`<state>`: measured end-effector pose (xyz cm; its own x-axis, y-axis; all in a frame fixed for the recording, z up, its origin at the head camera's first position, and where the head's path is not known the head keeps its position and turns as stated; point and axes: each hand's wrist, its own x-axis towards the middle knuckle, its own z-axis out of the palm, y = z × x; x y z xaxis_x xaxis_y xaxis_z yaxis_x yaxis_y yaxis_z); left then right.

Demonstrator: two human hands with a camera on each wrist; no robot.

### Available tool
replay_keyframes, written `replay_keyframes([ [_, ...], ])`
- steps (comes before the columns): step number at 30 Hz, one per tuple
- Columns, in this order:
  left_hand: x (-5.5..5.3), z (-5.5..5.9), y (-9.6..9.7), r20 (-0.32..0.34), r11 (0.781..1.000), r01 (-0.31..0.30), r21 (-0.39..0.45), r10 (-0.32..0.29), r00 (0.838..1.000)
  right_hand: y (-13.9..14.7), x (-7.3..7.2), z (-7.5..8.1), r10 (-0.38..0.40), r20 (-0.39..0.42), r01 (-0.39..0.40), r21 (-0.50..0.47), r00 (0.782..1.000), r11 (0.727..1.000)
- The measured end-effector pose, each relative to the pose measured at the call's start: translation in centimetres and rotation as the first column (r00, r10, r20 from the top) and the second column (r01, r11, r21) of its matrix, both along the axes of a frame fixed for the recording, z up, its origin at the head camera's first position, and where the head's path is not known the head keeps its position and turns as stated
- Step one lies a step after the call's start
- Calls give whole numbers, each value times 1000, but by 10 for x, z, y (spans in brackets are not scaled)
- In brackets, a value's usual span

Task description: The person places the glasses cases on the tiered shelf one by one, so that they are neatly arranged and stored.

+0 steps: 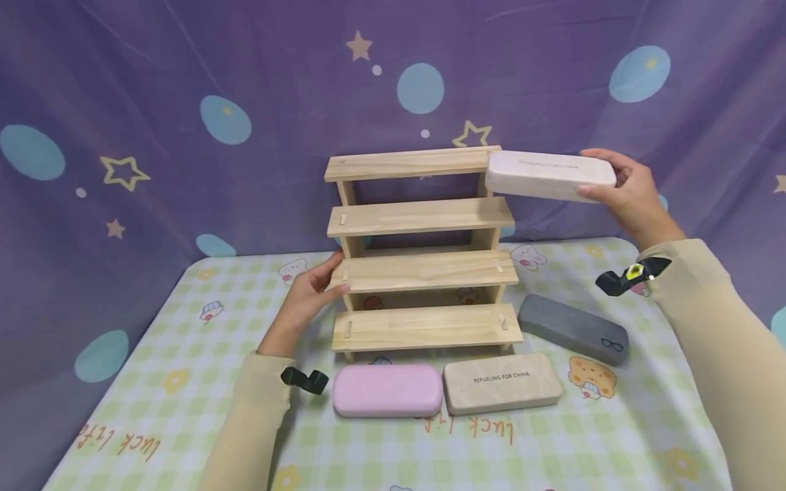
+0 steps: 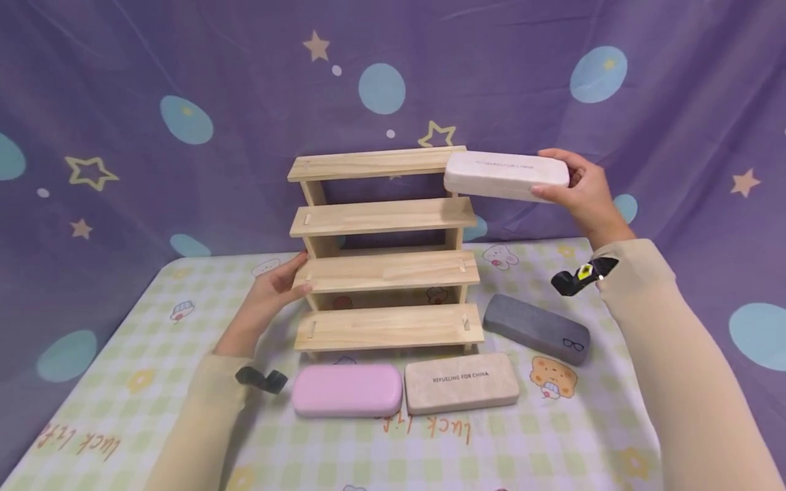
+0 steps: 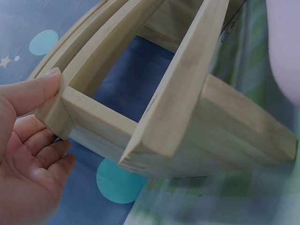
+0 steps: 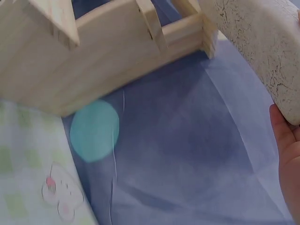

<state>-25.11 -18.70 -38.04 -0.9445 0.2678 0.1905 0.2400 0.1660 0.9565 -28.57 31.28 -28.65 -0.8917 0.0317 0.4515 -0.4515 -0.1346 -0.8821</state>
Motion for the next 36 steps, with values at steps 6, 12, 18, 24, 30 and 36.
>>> replay_keyframes([
  [6,0,-1,0,2,1000,4,14,-4,1000,-22,-15,11,50,-3,-50,-11,999,999],
  [12,1,-1,-2,3,1000,0,13,0,1000,-50,-33,28,77,-20,-77,4,997,997],
  [18,0,-2,-1,-1,1000,1,20,-1,1000,-77,-47,42,95,20,-96,88,995,991],
  [24,-1,-3,2,-20,1000,16,27,-15,1000,-99,-58,47,73,69,-87,216,995,973],
  [30,1,-3,4,-18,999,19,37,-18,1000,-115,-65,47,88,78,-101,191,993,976],
  [36,3,-2,3,-10,999,28,41,-28,1000,-133,-70,52,114,123,-136,186,986,973],
])
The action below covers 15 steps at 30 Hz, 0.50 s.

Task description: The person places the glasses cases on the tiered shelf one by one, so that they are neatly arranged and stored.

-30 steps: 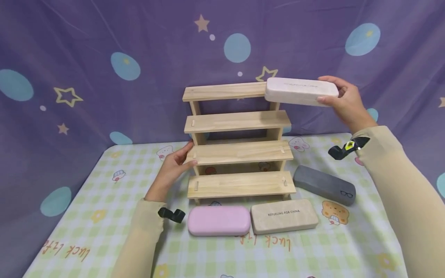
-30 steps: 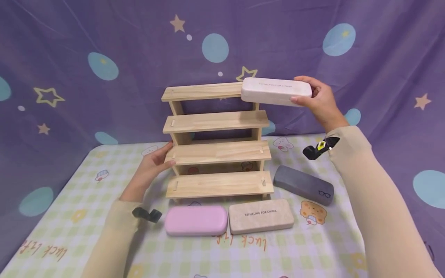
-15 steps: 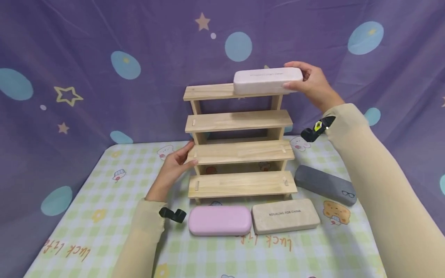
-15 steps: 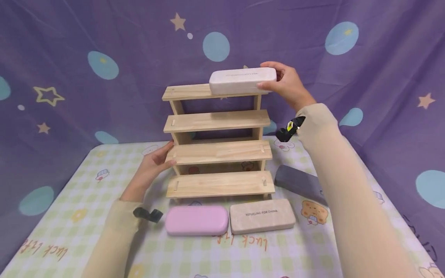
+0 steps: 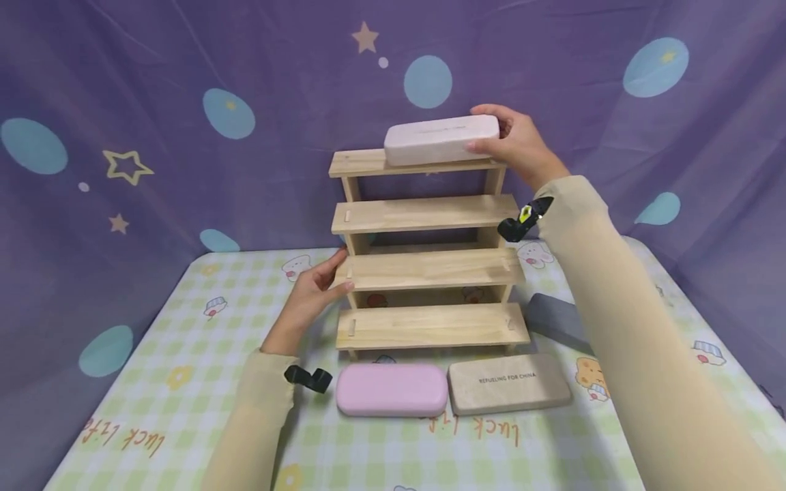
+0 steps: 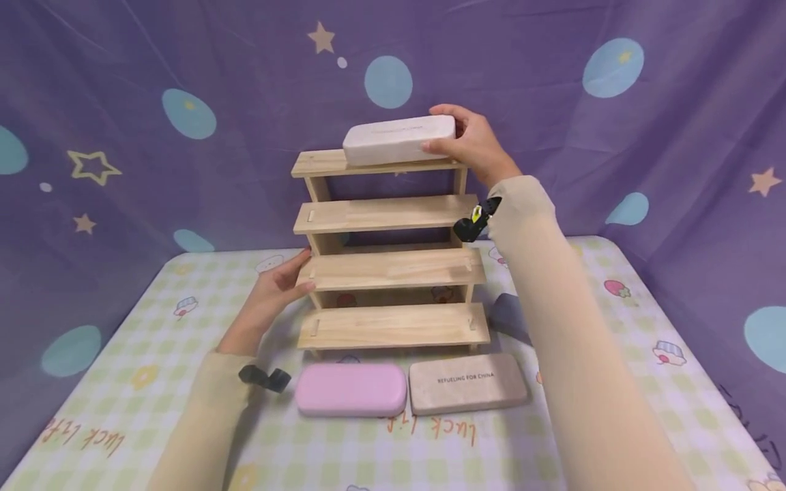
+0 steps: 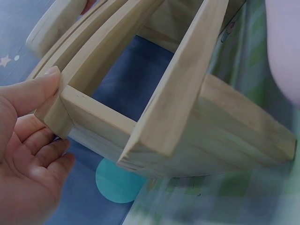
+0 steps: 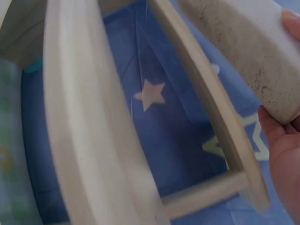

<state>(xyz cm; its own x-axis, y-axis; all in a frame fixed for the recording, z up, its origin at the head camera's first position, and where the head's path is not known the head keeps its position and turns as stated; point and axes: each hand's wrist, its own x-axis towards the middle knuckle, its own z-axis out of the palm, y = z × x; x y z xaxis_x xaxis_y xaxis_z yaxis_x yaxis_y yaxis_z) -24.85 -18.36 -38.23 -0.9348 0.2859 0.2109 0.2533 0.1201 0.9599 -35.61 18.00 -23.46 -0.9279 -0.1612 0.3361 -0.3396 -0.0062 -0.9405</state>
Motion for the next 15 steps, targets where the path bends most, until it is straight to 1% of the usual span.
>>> replay_keyframes([
  [5,2,0,-1,-2,1000,-2,-5,2,1000,-15,-5,4,-15,8,14,71,1000,997],
  [9,4,1,-2,-5,1000,-2,10,2,1000,-23,-7,4,-1,10,1,60,1000,998],
  [15,5,2,0,-5,1000,8,-8,-8,1000,-29,-9,4,1,31,-4,108,1000,994],
])
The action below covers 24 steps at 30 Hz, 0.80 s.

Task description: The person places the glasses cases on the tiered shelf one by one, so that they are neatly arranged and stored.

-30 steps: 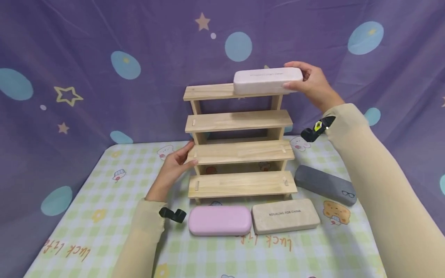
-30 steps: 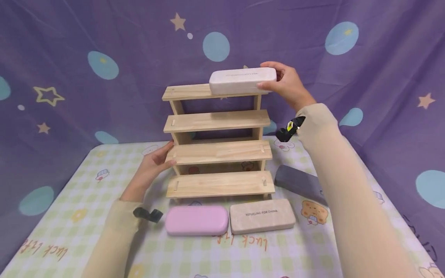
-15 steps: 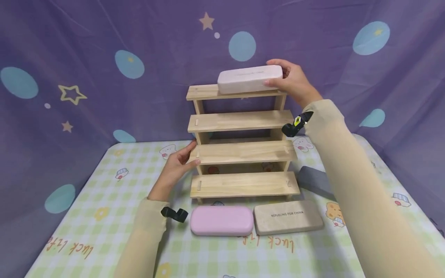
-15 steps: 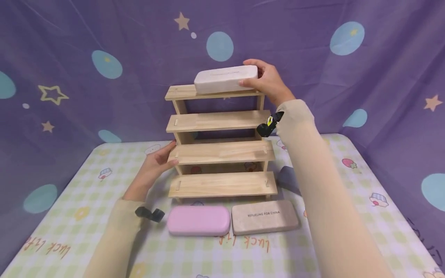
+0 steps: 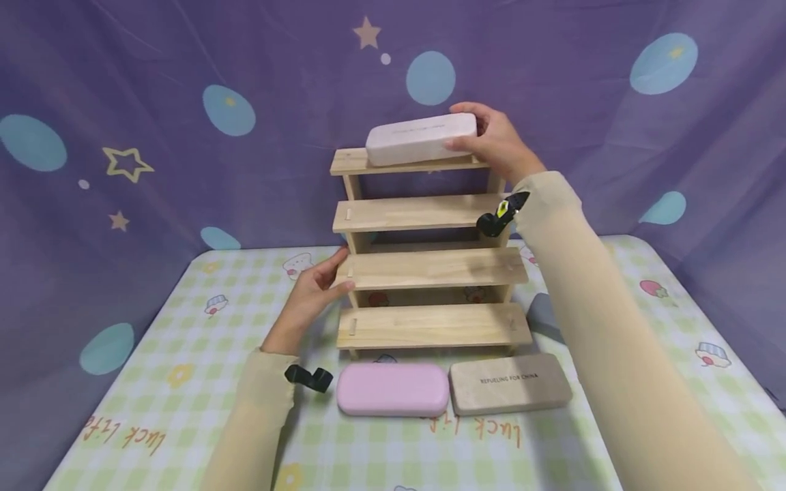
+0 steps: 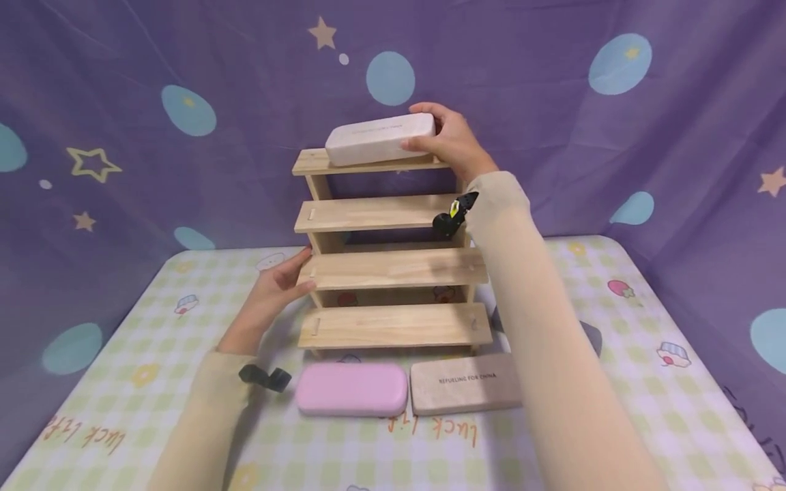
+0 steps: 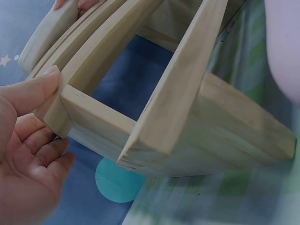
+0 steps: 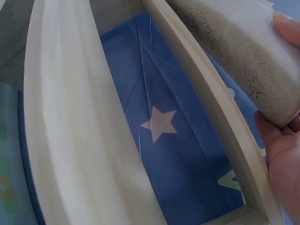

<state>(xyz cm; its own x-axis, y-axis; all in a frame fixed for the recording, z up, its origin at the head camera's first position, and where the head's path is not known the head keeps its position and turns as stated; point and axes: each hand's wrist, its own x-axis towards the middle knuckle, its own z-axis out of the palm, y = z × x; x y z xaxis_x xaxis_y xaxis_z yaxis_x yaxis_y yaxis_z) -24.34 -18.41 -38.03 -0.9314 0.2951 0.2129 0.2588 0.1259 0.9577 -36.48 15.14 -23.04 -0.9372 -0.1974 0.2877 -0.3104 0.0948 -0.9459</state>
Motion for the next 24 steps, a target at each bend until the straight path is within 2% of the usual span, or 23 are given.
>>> replay_keyframes([
  [7,2,0,0,0,1000,-5,16,5,1000,0,-4,4,48,56,-51,58,997,997],
  [13,2,-1,1,3,1000,-7,4,7,1000,9,-9,7,73,97,-92,220,993,971],
  [15,2,0,1,4,1000,-5,2,5,1000,11,-9,8,78,105,-102,246,991,964],
  [24,4,3,2,15,1000,-16,-22,17,1000,14,-8,10,41,124,-80,323,991,943],
])
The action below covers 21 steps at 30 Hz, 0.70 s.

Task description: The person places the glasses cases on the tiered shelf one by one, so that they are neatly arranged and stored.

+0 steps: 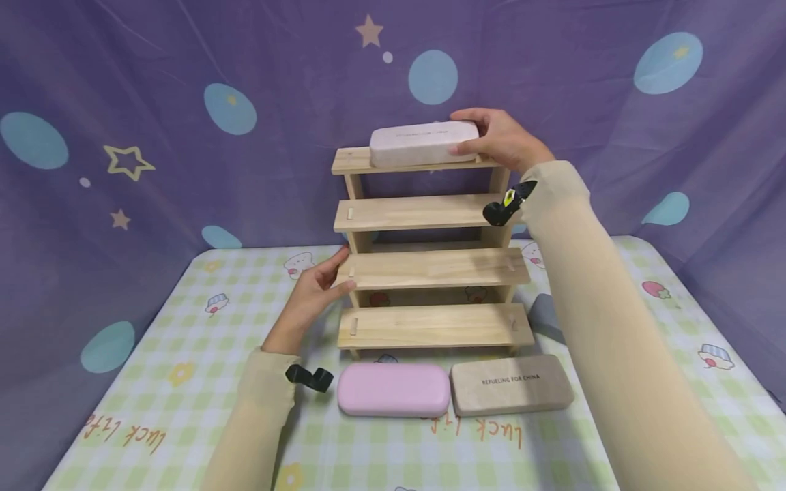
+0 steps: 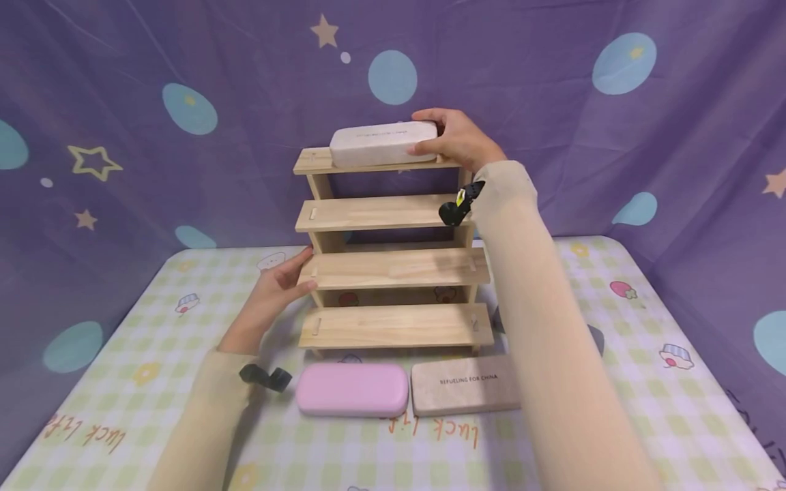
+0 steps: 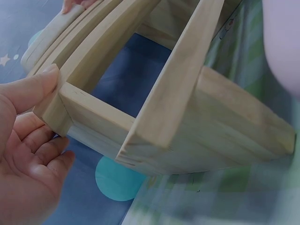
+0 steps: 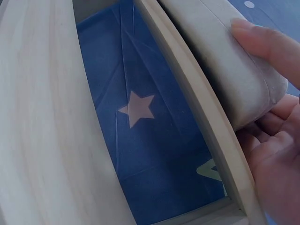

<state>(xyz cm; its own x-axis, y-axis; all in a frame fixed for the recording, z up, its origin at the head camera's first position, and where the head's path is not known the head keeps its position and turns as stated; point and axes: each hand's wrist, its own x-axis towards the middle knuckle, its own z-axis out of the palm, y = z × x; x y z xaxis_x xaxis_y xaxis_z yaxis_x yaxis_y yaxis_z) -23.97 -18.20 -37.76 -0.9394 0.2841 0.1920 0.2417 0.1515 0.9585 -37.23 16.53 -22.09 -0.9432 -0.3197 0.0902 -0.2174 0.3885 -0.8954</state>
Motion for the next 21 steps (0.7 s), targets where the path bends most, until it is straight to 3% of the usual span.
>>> replay_keyframes([
  [21,1,-1,1,1,1000,8,6,-8,1000,-2,6,-1,-52,-59,55,45,997,998],
])
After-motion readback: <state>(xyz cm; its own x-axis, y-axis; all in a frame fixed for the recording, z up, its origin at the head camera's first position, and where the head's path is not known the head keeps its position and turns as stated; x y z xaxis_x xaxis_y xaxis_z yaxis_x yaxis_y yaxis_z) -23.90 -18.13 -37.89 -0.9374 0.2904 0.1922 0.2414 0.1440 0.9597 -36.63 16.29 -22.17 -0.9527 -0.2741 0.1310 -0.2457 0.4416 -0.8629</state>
